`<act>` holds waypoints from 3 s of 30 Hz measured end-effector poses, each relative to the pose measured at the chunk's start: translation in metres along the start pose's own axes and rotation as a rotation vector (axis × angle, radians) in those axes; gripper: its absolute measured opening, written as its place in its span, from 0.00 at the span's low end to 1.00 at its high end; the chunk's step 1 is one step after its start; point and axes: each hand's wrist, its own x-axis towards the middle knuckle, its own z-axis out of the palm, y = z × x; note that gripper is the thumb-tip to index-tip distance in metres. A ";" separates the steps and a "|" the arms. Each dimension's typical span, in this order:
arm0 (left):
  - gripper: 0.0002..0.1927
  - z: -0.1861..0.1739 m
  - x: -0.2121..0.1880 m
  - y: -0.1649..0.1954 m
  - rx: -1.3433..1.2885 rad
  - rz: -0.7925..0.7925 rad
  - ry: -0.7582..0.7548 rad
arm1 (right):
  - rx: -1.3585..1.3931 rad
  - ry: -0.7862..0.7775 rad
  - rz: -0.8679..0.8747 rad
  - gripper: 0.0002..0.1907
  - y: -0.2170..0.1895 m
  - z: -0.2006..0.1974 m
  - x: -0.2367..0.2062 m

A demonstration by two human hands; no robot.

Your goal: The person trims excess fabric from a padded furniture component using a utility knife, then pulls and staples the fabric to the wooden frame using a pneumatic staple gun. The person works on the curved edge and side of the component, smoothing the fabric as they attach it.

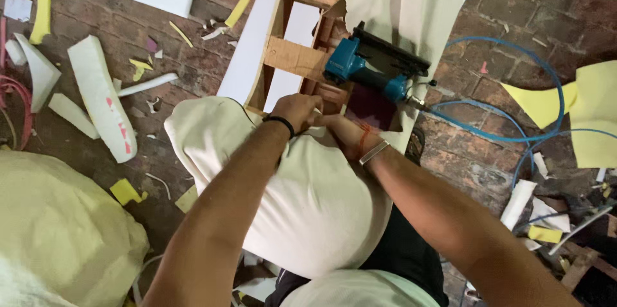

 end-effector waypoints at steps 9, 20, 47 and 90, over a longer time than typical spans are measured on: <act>0.12 0.028 0.009 -0.010 -0.194 -0.131 -0.104 | -0.116 0.162 0.014 0.20 0.004 -0.014 0.030; 0.21 0.012 0.003 0.014 0.181 -0.104 -0.298 | -1.512 0.054 -0.313 0.19 0.008 -0.030 -0.038; 0.17 0.009 0.005 0.013 0.055 -0.242 -0.323 | -1.328 -0.057 0.181 0.20 -0.083 -0.029 -0.056; 0.52 -0.020 -0.123 0.162 0.240 0.089 -0.332 | -0.357 0.857 -0.407 0.10 0.141 -0.160 -0.215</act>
